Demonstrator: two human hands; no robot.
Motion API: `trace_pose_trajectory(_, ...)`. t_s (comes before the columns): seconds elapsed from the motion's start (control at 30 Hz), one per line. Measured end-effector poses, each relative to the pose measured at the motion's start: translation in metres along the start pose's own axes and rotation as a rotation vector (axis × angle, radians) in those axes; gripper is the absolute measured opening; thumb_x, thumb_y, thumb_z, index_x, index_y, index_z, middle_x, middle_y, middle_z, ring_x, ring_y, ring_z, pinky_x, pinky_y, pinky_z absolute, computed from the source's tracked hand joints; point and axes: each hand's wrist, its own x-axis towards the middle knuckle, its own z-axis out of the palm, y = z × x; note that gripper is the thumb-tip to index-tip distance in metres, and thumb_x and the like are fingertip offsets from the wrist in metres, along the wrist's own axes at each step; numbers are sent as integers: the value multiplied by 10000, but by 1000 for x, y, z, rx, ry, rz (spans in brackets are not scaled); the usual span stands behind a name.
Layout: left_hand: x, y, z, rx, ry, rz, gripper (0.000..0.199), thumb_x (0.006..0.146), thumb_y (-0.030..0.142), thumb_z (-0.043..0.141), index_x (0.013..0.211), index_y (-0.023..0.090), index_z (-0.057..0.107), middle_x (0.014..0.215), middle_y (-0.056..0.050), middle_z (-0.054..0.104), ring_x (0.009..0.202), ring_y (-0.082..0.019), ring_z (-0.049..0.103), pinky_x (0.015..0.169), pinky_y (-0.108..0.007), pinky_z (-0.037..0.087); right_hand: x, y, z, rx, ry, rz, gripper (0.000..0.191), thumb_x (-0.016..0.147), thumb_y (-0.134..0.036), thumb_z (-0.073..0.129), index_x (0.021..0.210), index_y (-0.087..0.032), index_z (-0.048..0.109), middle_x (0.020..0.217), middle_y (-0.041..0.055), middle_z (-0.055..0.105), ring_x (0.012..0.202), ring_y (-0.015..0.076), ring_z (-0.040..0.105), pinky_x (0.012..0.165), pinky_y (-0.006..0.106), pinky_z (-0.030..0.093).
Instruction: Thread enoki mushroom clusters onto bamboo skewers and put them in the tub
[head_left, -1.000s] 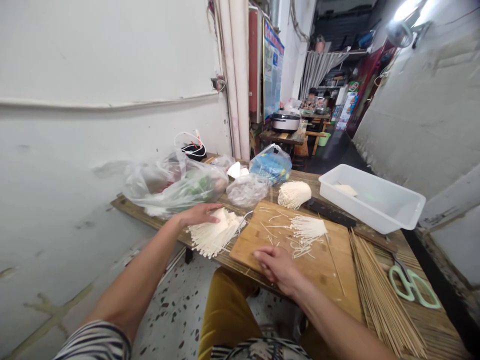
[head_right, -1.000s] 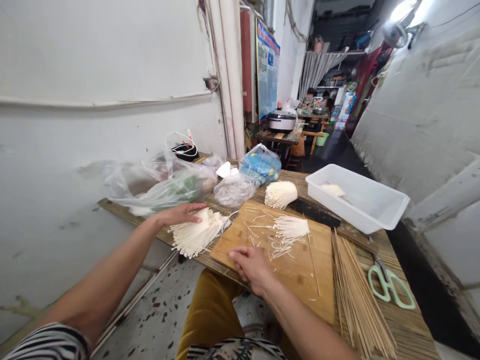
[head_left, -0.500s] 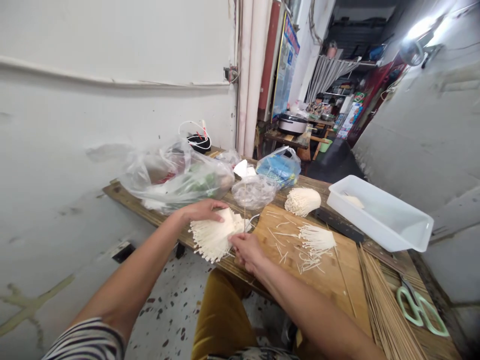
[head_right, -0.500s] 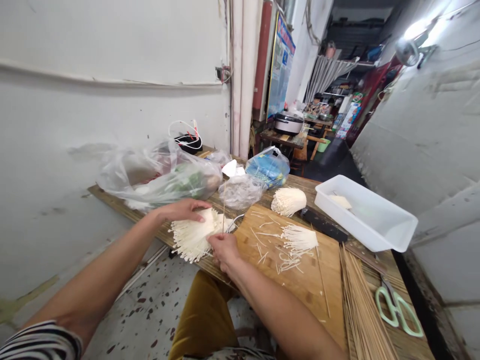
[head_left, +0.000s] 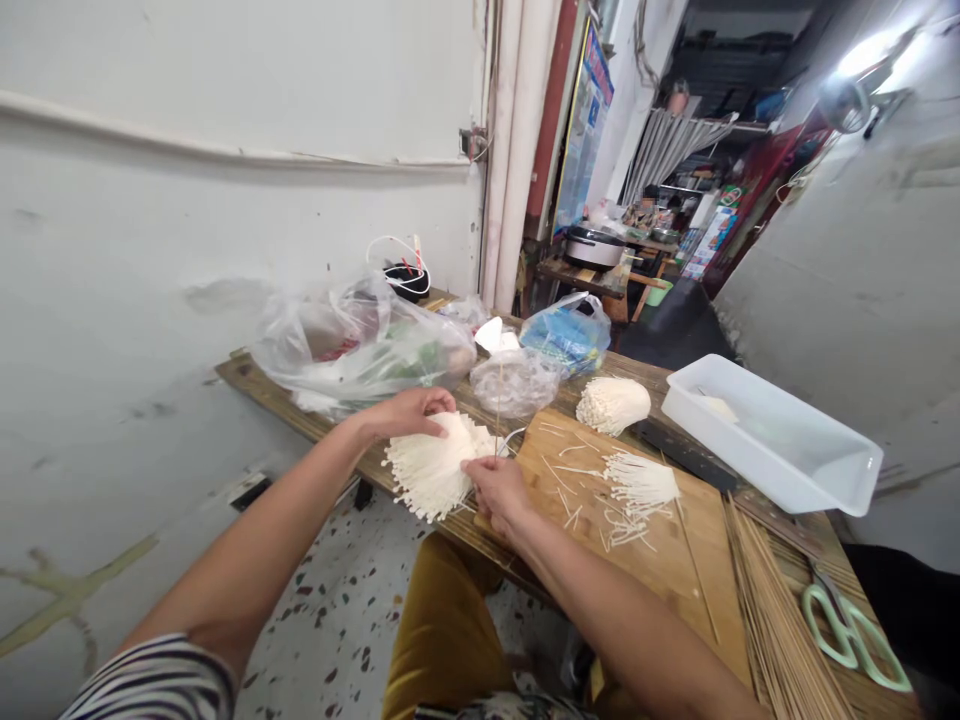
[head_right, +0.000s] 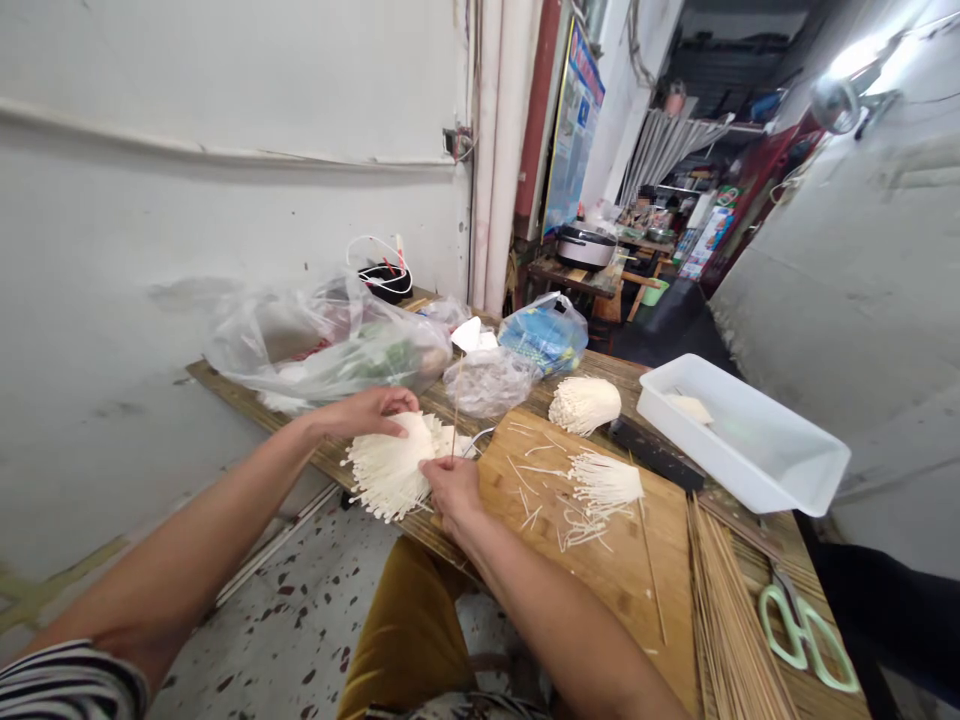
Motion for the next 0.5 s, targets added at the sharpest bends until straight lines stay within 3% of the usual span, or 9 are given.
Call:
trace_pose_trajectory(0.1,2,0,-1,-15,-40,-24,479,618,413,691,1024,176,596,905,-5,650,794,-173,565,683,-231,404,1,0,1,6,4,-4,293,915,-317,553,1153,-147,561,1120,75,599,927,187,616,781,381,530)
trace_pose_trajectory(0.27,7,-2,-1,15,-112,-69,366,574,423,732,834,167,704,730,26,665,668,-154,550,605,-210,365,4,0,1,13,13,-9,287,915,-314,554,1147,-146,563,1108,73,602,912,182,618,767,372,534)
trace_pose_trajectory(0.5,9,-3,3,15,-143,-118,377,541,432,761,813,172,742,719,19,696,660,-163,568,605,-210,372,5,2,-3,25,30,-15,295,916,-320,550,1155,-147,559,1118,75,600,921,186,617,775,378,532)
